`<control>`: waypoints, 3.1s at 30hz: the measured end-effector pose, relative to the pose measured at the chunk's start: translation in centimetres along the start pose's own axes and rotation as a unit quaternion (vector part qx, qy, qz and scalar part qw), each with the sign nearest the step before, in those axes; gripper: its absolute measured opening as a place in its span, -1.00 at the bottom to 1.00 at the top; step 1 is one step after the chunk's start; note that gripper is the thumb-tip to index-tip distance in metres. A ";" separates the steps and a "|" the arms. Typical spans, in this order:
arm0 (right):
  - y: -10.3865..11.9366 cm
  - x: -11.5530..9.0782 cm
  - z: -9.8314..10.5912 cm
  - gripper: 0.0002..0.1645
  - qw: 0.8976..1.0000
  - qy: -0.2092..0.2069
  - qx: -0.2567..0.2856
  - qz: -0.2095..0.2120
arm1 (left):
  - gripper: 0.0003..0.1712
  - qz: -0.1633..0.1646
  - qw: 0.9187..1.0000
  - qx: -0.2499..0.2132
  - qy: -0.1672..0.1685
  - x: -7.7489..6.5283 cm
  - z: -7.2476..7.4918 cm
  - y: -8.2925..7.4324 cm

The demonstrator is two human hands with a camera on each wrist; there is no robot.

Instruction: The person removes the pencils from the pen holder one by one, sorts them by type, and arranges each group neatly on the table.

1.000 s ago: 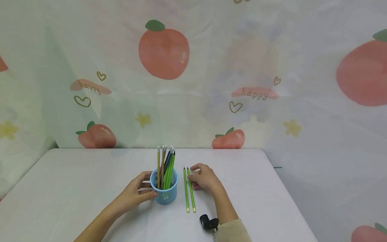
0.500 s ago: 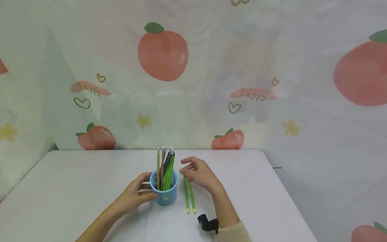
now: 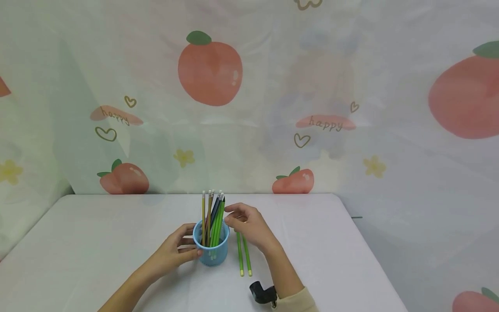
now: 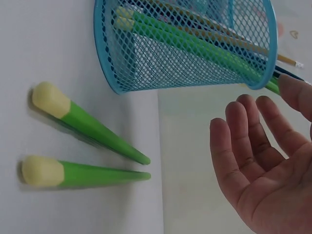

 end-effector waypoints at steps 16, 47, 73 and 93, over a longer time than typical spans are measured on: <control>0.1 0.0 -0.9 -0.64 1.000 0.002 -0.022 0.010 | -0.21 -0.011 1.000 0.011 0.006 0.1 0.1 0.4; 1.8 0.1 0.7 -0.77 0.999 -0.015 -0.007 0.031 | -0.21 -0.010 1.000 -0.007 0.006 -0.1 0.1 -0.3; 4.5 -0.4 1.7 -0.77 0.990 -0.016 0.118 0.077 | -0.20 -0.002 1.000 -0.006 0.002 -0.1 0.2 -0.2; 5.4 -0.7 3.1 -0.87 0.971 -0.029 0.205 0.119 | -0.22 0.001 1.000 0.006 -0.003 0.0 0.2 0.1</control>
Point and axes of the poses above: each hand's wrist, its own x-axis towards the middle knuckle, its own z-axis out of the back of the hand, y = z × x, the point moved 3 cm from there along x, towards the middle knuckle, and after that the axes turned 15 degrees about z, right-handed, at the moved point
